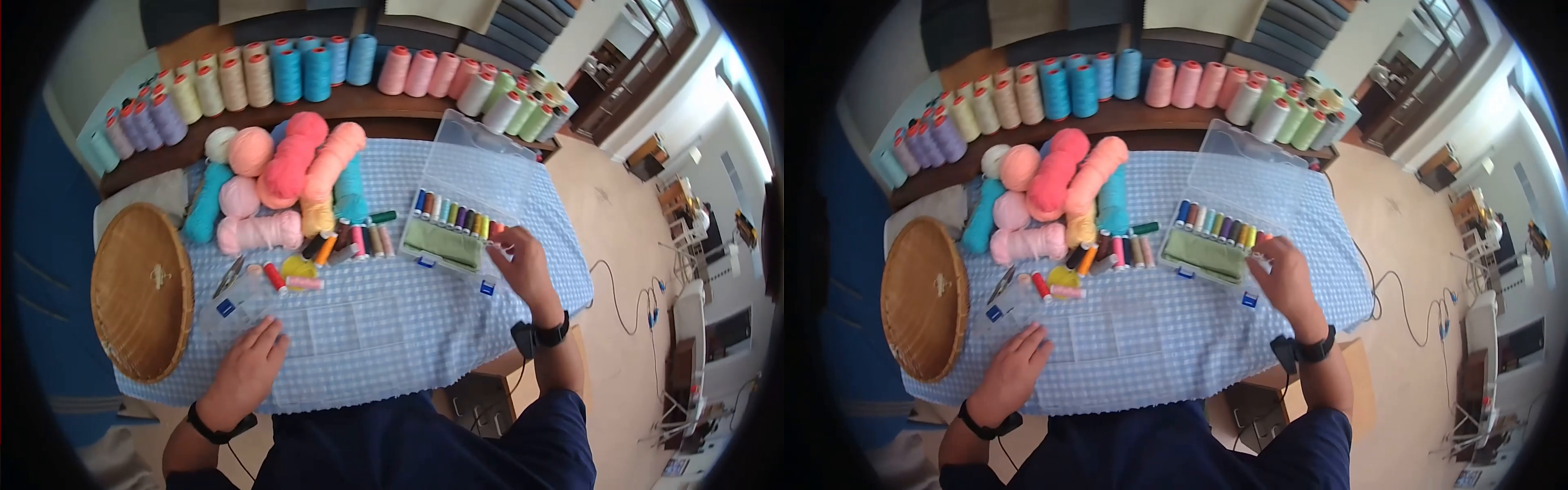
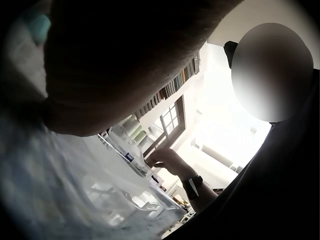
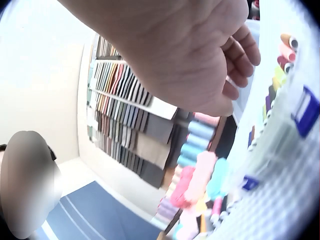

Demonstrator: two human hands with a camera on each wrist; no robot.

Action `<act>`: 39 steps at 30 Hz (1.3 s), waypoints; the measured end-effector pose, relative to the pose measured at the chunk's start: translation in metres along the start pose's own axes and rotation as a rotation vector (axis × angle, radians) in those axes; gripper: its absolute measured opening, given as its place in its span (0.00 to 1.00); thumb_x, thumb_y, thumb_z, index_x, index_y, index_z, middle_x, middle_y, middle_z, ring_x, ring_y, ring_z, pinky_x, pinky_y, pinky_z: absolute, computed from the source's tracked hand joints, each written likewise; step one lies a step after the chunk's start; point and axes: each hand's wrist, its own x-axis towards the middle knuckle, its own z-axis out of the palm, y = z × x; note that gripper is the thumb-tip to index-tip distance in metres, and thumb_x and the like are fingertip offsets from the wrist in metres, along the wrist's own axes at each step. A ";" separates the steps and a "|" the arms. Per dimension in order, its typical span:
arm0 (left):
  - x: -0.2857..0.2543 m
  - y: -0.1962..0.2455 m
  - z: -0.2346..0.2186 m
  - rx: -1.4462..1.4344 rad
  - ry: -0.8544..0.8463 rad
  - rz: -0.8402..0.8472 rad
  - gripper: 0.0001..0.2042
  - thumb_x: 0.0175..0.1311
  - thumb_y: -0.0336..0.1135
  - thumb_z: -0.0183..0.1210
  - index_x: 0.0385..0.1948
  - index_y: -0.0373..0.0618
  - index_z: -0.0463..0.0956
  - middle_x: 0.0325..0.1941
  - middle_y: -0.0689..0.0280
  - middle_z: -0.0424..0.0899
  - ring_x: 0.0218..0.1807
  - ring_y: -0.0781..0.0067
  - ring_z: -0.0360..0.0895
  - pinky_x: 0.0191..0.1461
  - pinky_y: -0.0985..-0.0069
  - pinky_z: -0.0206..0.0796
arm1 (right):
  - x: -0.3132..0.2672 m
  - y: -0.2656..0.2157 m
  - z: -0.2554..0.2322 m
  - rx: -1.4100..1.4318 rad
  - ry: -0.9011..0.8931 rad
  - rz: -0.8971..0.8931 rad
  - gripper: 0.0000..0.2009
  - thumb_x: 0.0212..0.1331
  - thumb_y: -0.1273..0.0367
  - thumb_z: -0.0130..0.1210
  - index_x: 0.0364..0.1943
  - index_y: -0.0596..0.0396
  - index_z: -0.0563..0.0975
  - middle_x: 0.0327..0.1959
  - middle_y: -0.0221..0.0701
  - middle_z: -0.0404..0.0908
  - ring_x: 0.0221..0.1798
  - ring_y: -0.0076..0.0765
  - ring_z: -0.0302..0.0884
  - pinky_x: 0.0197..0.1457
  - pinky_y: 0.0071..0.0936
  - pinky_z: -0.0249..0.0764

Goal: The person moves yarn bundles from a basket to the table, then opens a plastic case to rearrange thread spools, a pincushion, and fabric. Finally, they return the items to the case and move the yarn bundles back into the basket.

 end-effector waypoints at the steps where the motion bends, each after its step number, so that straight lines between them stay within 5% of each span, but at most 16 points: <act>1: 0.000 0.000 -0.002 0.017 -0.006 -0.003 0.17 0.65 0.24 0.58 0.55 0.35 0.82 0.66 0.48 0.83 0.72 0.44 0.78 0.74 0.53 0.72 | 0.007 0.023 0.002 -0.063 0.083 -0.046 0.07 0.61 0.73 0.71 0.40 0.61 0.86 0.39 0.43 0.86 0.40 0.50 0.84 0.44 0.43 0.79; 8: 0.011 0.008 -0.014 -0.023 0.045 0.023 0.15 0.63 0.24 0.62 0.51 0.34 0.85 0.56 0.50 0.87 0.65 0.47 0.83 0.65 0.53 0.77 | 0.010 0.063 -0.010 -0.328 0.224 0.098 0.13 0.63 0.62 0.70 0.39 0.60 0.88 0.39 0.46 0.88 0.43 0.57 0.87 0.49 0.49 0.82; 10: 0.020 0.014 -0.017 -0.071 0.064 0.052 0.15 0.61 0.23 0.64 0.50 0.34 0.85 0.54 0.51 0.88 0.62 0.48 0.84 0.63 0.54 0.77 | 0.010 0.083 -0.006 -0.401 0.022 0.283 0.20 0.63 0.55 0.68 0.38 0.63 0.88 0.37 0.50 0.89 0.43 0.60 0.88 0.50 0.52 0.83; 12: 0.032 0.023 -0.022 -0.116 0.082 0.076 0.14 0.59 0.23 0.65 0.48 0.34 0.85 0.52 0.52 0.88 0.59 0.48 0.85 0.61 0.54 0.78 | 0.004 0.088 0.003 -0.393 0.036 0.242 0.21 0.64 0.55 0.66 0.35 0.64 0.87 0.34 0.52 0.89 0.41 0.62 0.89 0.49 0.53 0.83; 24: 0.207 0.073 -0.014 -0.237 0.260 0.361 0.09 0.60 0.22 0.64 0.42 0.37 0.82 0.44 0.54 0.86 0.45 0.46 0.83 0.50 0.54 0.77 | -0.063 0.064 -0.003 -0.476 0.104 0.472 0.26 0.70 0.52 0.57 0.25 0.63 0.85 0.27 0.55 0.85 0.34 0.68 0.86 0.42 0.58 0.81; 30: 0.309 0.094 0.047 0.074 0.003 0.444 0.07 0.56 0.25 0.63 0.36 0.40 0.87 0.36 0.56 0.89 0.42 0.49 0.86 0.45 0.57 0.79 | -0.099 0.051 -0.001 -0.464 0.167 0.562 0.24 0.70 0.54 0.57 0.24 0.62 0.85 0.27 0.52 0.86 0.33 0.65 0.86 0.41 0.56 0.80; 33: 0.326 0.113 0.058 0.313 -0.273 0.402 0.05 0.51 0.27 0.67 0.30 0.44 0.90 0.33 0.55 0.91 0.41 0.54 0.89 0.48 0.60 0.80 | -0.103 0.047 -0.001 -0.414 0.182 0.568 0.20 0.67 0.58 0.57 0.25 0.62 0.84 0.28 0.52 0.86 0.34 0.64 0.85 0.42 0.57 0.80; 39: 0.333 0.116 0.067 0.288 -0.252 0.415 0.04 0.55 0.28 0.67 0.30 0.44 0.89 0.36 0.55 0.91 0.45 0.52 0.88 0.50 0.57 0.78 | -0.110 0.057 0.005 -0.387 0.231 0.565 0.20 0.66 0.58 0.58 0.24 0.62 0.83 0.28 0.51 0.85 0.33 0.64 0.85 0.41 0.56 0.80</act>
